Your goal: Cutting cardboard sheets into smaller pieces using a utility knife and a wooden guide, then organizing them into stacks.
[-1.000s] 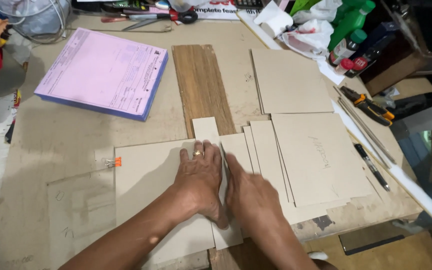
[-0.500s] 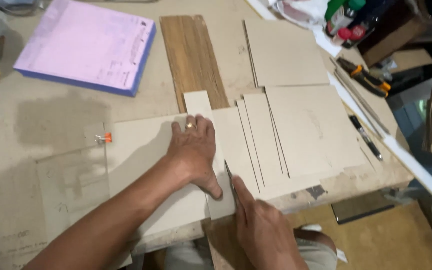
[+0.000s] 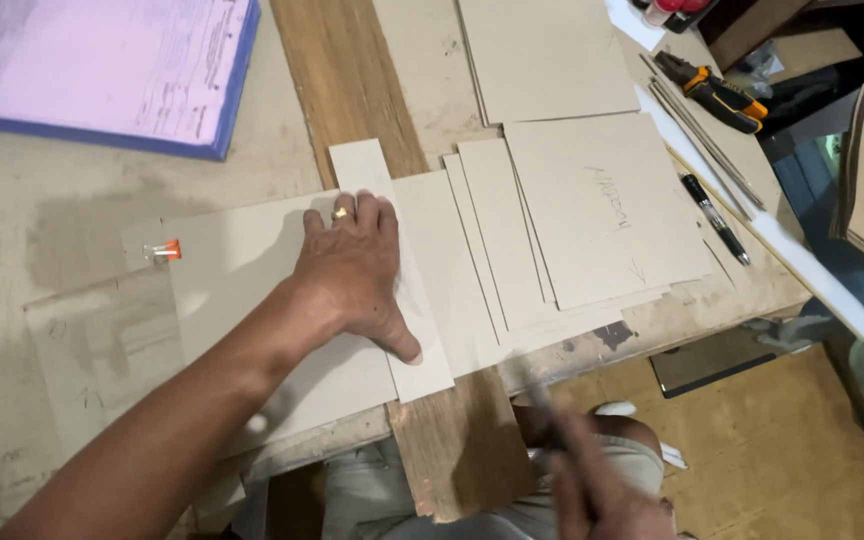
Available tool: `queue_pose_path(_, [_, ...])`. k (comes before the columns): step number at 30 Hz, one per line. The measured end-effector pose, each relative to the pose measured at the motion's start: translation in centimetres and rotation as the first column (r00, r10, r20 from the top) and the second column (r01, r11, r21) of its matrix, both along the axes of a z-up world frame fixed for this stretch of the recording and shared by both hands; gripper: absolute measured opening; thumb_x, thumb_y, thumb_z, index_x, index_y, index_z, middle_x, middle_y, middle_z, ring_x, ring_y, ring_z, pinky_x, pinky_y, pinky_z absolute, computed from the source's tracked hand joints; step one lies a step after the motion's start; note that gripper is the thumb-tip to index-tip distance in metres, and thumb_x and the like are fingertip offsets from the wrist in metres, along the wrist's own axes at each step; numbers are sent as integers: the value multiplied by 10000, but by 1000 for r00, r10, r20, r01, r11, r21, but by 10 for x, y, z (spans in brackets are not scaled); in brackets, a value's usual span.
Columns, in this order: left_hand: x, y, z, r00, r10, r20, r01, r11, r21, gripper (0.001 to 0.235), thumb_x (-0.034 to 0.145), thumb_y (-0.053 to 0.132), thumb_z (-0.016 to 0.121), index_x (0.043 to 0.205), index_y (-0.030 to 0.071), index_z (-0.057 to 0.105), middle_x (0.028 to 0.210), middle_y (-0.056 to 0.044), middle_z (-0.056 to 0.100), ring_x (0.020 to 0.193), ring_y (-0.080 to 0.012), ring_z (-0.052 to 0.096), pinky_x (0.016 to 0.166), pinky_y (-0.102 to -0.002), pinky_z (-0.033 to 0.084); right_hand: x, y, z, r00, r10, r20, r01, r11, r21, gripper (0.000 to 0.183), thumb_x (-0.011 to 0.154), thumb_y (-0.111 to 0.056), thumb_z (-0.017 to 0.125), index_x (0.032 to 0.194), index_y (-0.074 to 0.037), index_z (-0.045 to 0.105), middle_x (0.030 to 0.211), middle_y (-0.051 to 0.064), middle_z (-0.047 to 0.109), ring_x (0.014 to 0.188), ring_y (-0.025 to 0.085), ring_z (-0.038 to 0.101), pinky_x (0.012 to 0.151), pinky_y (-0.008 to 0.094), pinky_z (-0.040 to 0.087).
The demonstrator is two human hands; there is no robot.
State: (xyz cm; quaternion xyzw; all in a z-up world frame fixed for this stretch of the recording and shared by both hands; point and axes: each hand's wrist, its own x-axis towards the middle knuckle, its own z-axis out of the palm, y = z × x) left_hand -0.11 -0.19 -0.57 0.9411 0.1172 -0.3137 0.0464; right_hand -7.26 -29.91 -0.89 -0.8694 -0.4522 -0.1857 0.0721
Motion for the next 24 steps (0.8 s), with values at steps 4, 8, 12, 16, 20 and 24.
queue_pose_path(4, [2,-2,7,1000,-16,-17,16,1000,1,1698,534,812,988,1603,-26,-32,1661,-224,30,1544,-437,42,1204,-599,161,36,13,-17,331,-341,-880,760,648,35,634,893,-387,513,1522,-318,476,1046,95,782,987,277,786,825,394,632])
queue_pose_path(8, [1,0,7,1000,-1,7,1,1000,-31,1686,545,760,999,1603,-44,-38,1632,-220,74,1537,-446,51,1210,-607,159,60,40,-42,99,356,-929,933,293,211,630,1020,-121,466,1635,-81,340,970,243,731,1039,397,747,971,483,607])
queue_pose_path(12, [0,-3,16,998,27,-62,-30,998,-56,1670,624,710,985,1604,-22,-152,1695,-233,-121,1561,-447,-90,1243,-621,47,69,46,-58,264,414,-871,929,135,345,596,1032,-162,526,1607,-60,406,813,175,665,810,318,727,746,354,615])
queue_pose_path(16, [0,-4,18,998,11,-66,-14,999,-39,1682,602,742,962,1607,-24,-149,1698,-238,-122,1564,-441,-81,1237,-610,67,83,45,-58,357,546,-758,840,168,516,690,1008,-218,533,1659,-125,323,884,143,691,911,361,734,834,496,612])
queue_pose_path(20, [-3,-4,16,998,33,-48,-35,998,-60,1687,542,707,956,1602,-22,-135,1688,-212,-90,1568,-424,-73,1244,-584,66,77,56,-37,441,255,-860,811,297,504,627,1015,-252,509,1613,-100,397,872,174,689,614,277,684,430,353,534])
queue_pose_path(24, [-8,4,7,999,29,-23,-31,995,-90,1675,532,702,937,1597,-23,-133,1683,-203,-80,1565,-425,-77,1245,-560,71,102,16,-78,346,102,-933,902,235,361,489,1011,-301,562,1481,-171,602,741,179,719,590,270,686,404,284,347])
